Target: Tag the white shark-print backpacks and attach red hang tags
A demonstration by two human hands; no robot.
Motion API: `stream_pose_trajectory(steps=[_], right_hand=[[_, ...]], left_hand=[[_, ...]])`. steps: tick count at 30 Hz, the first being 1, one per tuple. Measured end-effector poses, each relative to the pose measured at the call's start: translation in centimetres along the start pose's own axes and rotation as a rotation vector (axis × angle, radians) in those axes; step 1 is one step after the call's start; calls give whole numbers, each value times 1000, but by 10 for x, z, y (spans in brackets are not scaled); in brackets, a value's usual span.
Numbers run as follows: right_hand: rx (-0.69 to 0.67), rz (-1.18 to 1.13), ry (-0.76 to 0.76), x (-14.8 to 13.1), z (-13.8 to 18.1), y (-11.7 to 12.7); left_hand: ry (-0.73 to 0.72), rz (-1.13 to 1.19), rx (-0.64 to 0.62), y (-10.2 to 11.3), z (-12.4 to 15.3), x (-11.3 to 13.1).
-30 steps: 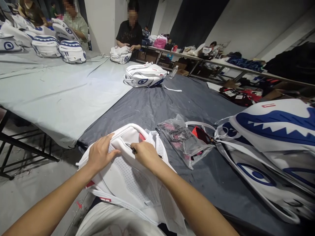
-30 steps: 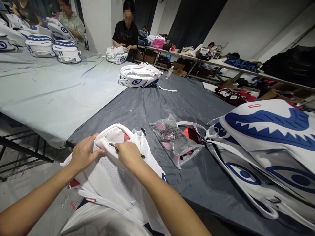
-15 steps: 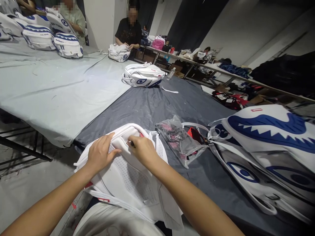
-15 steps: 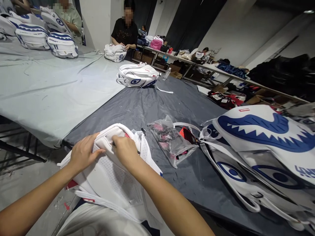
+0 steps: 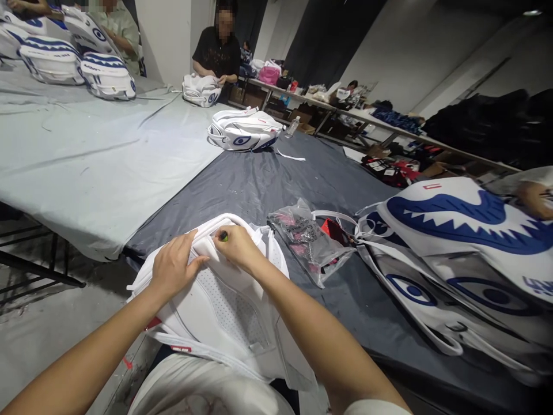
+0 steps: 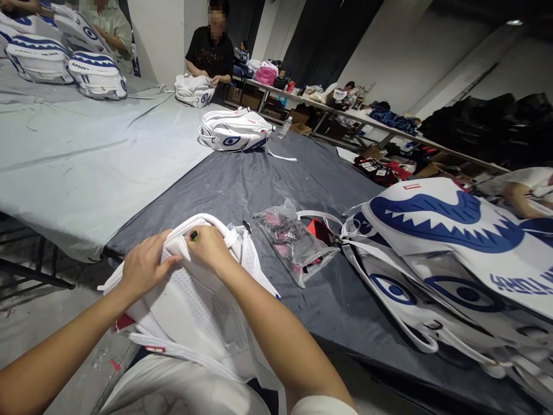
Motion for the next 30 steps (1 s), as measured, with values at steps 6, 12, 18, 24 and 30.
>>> stream_pose_trajectory(steps=[6,12,18,24,30], right_hand=[[-1,73,-48,5,13,5],[-30,312,147,18,26,5],[-39,483,293,13,24,-11],[22,548,483,10,22,-17],[-31,555,509,8,38,6]], left_hand=[[-17,-11,11,3,1,2],[1,-5,-3,1,0,2],[-25,1,2,7,5,0],[6,-108,3,12,2,-7],[114,-91,-165,21,-4,-4]])
Point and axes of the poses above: each hand's wrist, its own z-axis away from the middle knuckle, its own y-axis out of the back of the hand, x = y × z, the point moved 2 cm from there along -z, towards the middle knuckle, and after that the axes turned 1 degree about y, right-handed, at the moved point
